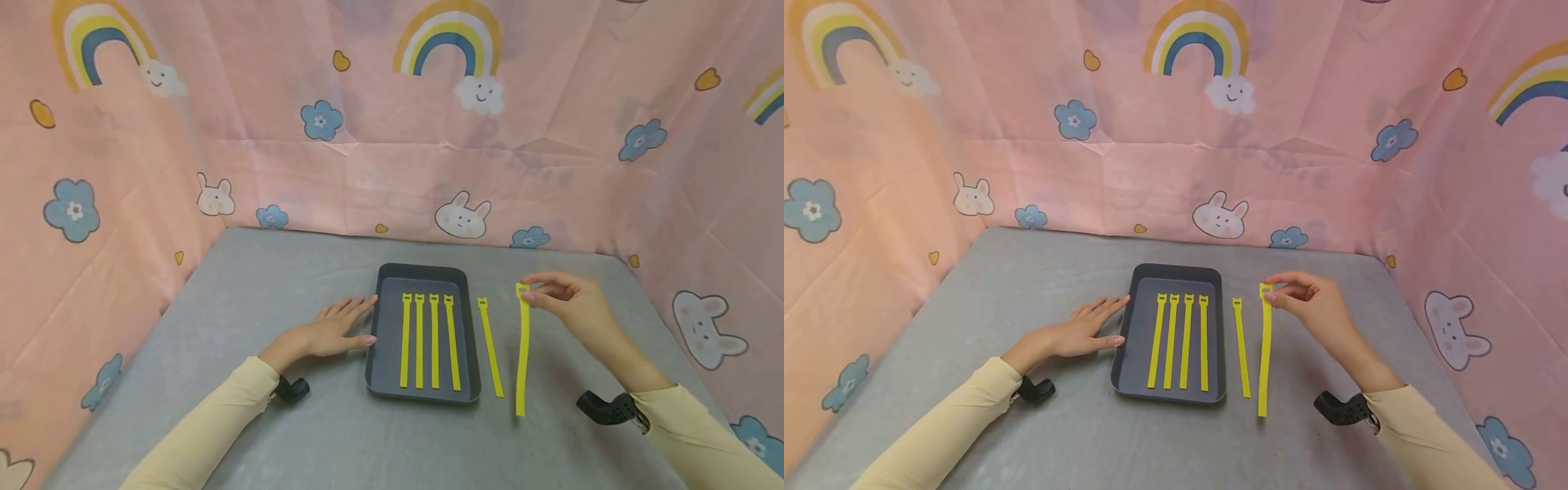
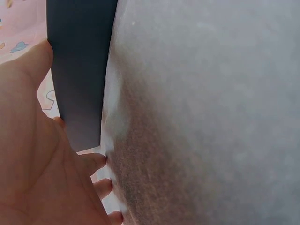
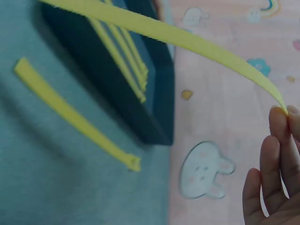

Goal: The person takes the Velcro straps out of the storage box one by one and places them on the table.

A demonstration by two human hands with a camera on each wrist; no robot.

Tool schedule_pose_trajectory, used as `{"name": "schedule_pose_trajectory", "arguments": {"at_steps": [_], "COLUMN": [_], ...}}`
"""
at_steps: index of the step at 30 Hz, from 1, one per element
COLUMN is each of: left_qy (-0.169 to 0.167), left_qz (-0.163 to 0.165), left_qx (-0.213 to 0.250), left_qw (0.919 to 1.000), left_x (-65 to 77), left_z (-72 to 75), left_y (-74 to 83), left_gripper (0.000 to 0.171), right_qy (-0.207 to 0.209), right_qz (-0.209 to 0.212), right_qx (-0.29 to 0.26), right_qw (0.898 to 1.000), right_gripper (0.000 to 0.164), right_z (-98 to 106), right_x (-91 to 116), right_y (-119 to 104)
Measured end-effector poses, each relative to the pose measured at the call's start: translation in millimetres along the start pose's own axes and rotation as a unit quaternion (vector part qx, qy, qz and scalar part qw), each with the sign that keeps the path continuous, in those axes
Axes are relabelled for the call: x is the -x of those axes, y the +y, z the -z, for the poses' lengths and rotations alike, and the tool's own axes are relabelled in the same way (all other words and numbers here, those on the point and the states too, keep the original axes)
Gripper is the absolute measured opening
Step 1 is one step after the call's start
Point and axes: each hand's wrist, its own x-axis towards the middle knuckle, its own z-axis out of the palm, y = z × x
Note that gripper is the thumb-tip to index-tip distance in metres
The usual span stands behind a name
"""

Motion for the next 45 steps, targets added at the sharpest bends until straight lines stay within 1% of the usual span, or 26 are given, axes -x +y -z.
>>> {"name": "schedule_pose_trajectory", "arguments": {"at_steps": [3,8,15,18,23,32,39,45], "left_qy": [0.000,0.000,-0.002,-0.002,0.001,-0.003,-0.002,-0.002], "left_qz": [-0.001,-0.001,-0.001,-0.001,-0.002,-0.001,0.000,0.000], "left_qx": [0.002,0.001,0.005,0.004,0.001,0.003,0.003,0.001], "left_qw": [1.0000,1.0000,1.0000,1.0000,1.0000,1.0000,1.0000,1.0000], "left_x": [0.1,0.2,0.6,0.4,-0.1,0.5,0.5,-0.5], "left_z": [0.1,-0.3,-0.4,-0.4,-0.1,1.1,1.5,0.0], "left_y": [-0.8,-1.8,-1.3,-1.2,-1.0,-0.4,-0.2,-1.7], "left_gripper": [0.085,0.084,0.085,0.085,0.085,0.085,0.085,0.085], "right_qy": [-0.010,-0.019,-0.013,-0.013,-0.014,-0.015,-0.023,-0.031], "right_qz": [-0.011,-0.022,-0.012,-0.015,-0.020,0.010,0.012,0.030], "right_qx": [0.008,-0.004,0.004,0.008,0.022,0.033,0.038,0.036], "right_qw": [1.000,1.000,1.000,1.000,0.999,0.999,0.999,0.998], "right_gripper": [0.044,0.045,0.045,0.046,0.046,0.035,0.033,0.027], "right_z": [-3,-11,-24,-29,-34,-46,-52,-56], "right_x": [-1,-7,-23,-32,-46,-66,-73,-75], "right_y": [14,36,59,67,78,96,98,105]}}
